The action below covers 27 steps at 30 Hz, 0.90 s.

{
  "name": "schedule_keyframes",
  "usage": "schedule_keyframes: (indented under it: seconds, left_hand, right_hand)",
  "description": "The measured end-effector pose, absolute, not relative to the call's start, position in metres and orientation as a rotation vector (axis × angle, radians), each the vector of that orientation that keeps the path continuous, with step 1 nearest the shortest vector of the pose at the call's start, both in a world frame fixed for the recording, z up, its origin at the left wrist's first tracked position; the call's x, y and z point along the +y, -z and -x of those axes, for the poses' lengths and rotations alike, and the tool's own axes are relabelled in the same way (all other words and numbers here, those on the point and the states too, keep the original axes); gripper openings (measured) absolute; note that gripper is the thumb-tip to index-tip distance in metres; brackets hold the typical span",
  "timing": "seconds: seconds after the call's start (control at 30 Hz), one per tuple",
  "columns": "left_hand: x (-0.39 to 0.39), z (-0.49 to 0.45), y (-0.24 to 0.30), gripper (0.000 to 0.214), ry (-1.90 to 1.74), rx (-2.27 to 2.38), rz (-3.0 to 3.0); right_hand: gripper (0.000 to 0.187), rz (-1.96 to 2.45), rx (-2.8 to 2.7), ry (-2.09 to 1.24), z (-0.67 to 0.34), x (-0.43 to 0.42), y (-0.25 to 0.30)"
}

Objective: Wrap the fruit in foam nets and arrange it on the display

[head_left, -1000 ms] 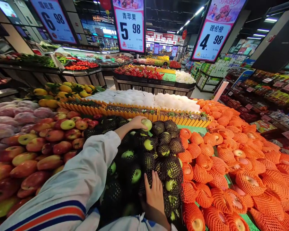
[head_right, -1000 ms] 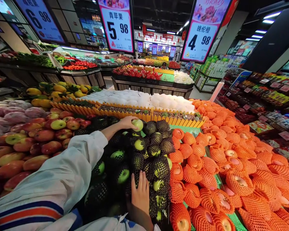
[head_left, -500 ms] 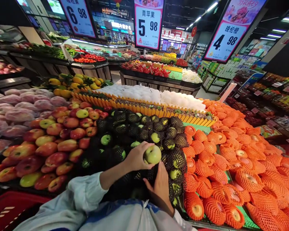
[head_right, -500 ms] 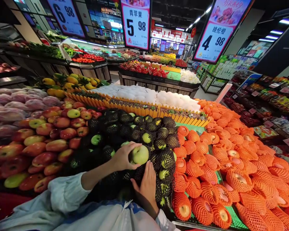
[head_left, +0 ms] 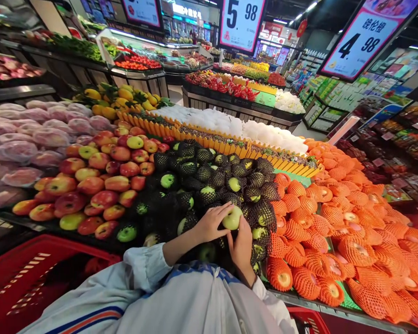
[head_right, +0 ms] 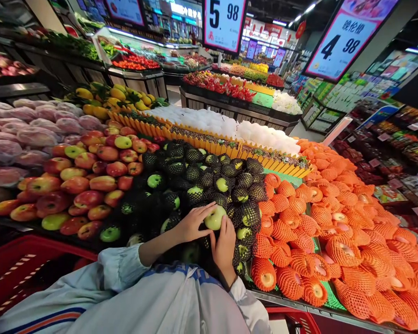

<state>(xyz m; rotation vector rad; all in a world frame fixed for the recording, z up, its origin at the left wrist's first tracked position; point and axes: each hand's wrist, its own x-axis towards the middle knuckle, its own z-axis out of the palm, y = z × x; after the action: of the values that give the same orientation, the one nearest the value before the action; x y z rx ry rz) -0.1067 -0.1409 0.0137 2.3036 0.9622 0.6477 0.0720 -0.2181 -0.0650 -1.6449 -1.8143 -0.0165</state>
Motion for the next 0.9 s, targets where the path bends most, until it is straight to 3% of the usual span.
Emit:
schedule_keyframes:
  seconds: [0.27,0.47,0.6,0.73,0.9]
  left_hand:
    - [-0.144,0.148,-0.021,0.068,-0.509,1.230,-2.428]
    - [-0.100,0.195,-0.026,0.047,-0.461,1.925,-2.235]
    - [-0.087,0.216,-0.043,0.052,-0.335,2.236,-2.028]
    - [-0.095,0.235,-0.052,0.069,-0.184,2.421,-1.758]
    - [-0.106,0.265,-0.049,0.020,-0.217,2.220,-1.696]
  right_hand:
    - [0.073,1.734,-1.934,0.038,-0.066,-0.216,0.050]
    - [0.083,1.702,-1.942,0.060,-0.065,-0.218,0.046]
    - [0.088,1.702,-1.948,0.074,-0.066,-0.219,0.046]
    - [0.088,1.683,-1.952,0.057,-0.067,-0.219,0.046]
    - [0.091,1.691,-1.943,0.045,-0.066,-0.219,0.046]
